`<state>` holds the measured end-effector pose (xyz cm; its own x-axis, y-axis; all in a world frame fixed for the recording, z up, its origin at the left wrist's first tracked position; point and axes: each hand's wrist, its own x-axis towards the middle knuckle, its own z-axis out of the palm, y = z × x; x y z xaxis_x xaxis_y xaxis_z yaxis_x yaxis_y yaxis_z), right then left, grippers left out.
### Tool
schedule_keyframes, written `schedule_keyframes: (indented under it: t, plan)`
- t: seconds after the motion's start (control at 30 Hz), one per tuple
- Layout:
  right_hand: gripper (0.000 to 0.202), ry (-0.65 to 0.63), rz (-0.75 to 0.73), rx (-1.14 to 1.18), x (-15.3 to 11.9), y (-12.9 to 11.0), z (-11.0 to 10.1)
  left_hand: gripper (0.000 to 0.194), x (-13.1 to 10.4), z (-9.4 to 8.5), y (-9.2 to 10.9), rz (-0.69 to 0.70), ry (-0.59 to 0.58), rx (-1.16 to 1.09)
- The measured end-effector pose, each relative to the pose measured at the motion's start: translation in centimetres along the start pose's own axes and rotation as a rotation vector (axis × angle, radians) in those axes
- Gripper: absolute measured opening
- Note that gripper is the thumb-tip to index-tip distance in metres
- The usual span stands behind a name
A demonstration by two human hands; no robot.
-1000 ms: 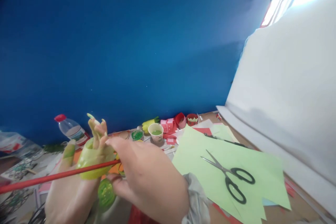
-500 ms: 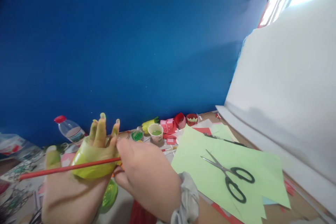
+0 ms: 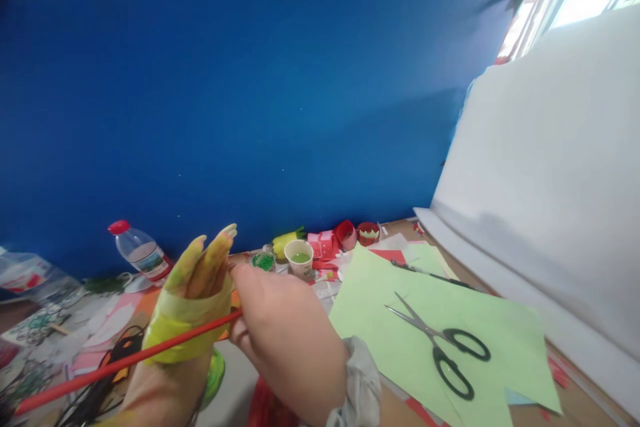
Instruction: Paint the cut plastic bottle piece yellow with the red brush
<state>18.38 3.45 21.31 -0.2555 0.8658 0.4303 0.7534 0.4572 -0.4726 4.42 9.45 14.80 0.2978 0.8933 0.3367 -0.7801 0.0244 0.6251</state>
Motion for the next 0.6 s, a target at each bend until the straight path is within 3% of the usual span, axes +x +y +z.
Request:
schedule_keyframes:
  t: [0.13,0.27,0.33,0.43,0.5,0.6]
  plan:
    - [0.040,0.006,0.035,0.040,0.0,-0.1,0.1,0.055,0.1,1.4,1.3,0.156,0.043,0.120]
    - [0.028,0.028,0.066,0.130,-0.2,0.2,-0.8,0.066,-0.5,3.7,3.1,0.306,0.118,0.325]
    - [0.012,0.097,0.105,0.155,-0.4,0.6,-1.5,0.073,-0.9,4.1,4.0,0.355,0.128,0.322]
    - [0.022,0.264,0.077,0.173,-0.2,1.2,-2.1,0.088,-1.0,3.7,5.1,0.354,0.113,0.269]
    - [0.029,0.289,0.057,0.171,0.4,1.9,-1.6,0.086,-0.9,3.6,5.5,0.378,0.139,0.287]
    - [0.034,0.150,0.087,0.134,1.6,3.5,0.2,0.065,-0.7,4.2,6.0,0.351,0.278,0.398]
